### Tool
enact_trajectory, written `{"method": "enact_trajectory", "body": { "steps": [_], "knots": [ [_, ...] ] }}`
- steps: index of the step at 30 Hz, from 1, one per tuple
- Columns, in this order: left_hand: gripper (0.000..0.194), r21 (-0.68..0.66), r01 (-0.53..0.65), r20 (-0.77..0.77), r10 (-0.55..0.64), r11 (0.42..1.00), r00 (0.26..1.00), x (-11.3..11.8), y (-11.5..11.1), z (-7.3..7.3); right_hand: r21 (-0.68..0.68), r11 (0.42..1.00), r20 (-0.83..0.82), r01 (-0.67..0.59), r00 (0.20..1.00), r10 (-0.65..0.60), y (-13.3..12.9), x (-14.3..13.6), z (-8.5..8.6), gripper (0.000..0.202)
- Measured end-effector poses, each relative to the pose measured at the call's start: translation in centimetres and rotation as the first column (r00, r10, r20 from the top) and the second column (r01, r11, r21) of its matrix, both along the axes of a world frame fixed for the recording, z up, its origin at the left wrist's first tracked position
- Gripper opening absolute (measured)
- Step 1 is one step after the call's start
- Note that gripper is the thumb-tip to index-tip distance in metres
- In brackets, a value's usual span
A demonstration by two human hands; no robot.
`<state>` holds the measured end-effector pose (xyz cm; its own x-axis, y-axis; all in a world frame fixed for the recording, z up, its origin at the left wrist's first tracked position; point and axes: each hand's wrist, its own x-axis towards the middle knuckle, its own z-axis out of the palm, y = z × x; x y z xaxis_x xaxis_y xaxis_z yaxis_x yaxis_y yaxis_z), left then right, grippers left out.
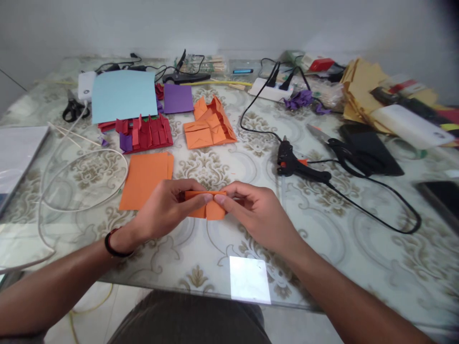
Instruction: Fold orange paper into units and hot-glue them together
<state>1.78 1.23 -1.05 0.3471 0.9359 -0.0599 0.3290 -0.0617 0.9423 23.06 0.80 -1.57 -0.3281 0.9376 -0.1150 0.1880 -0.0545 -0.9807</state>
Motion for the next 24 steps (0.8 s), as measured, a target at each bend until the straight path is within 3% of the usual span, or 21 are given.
{"method": "enact_trajectory", "body": {
  "steps": [16, 24],
  "knots": [
    [0.026, 0.094, 0.056, -0.062, -0.051, 0.994, 0.997, 0.26, -0.31, 0.77, 0.04, 0.999, 0.004, 0.021, 1.0, -0.021, -0.39, 0.06, 0.41, 0.021],
    [0.024, 0.06, 0.082, -0.044, -0.08, 0.995, 0.996, 0.11, -0.31, 0.67, 0.027, 1.0, -0.005, 0.014, 1.0, -0.014, -0.23, -0.03, 0.43, 0.02]
  ]
}}
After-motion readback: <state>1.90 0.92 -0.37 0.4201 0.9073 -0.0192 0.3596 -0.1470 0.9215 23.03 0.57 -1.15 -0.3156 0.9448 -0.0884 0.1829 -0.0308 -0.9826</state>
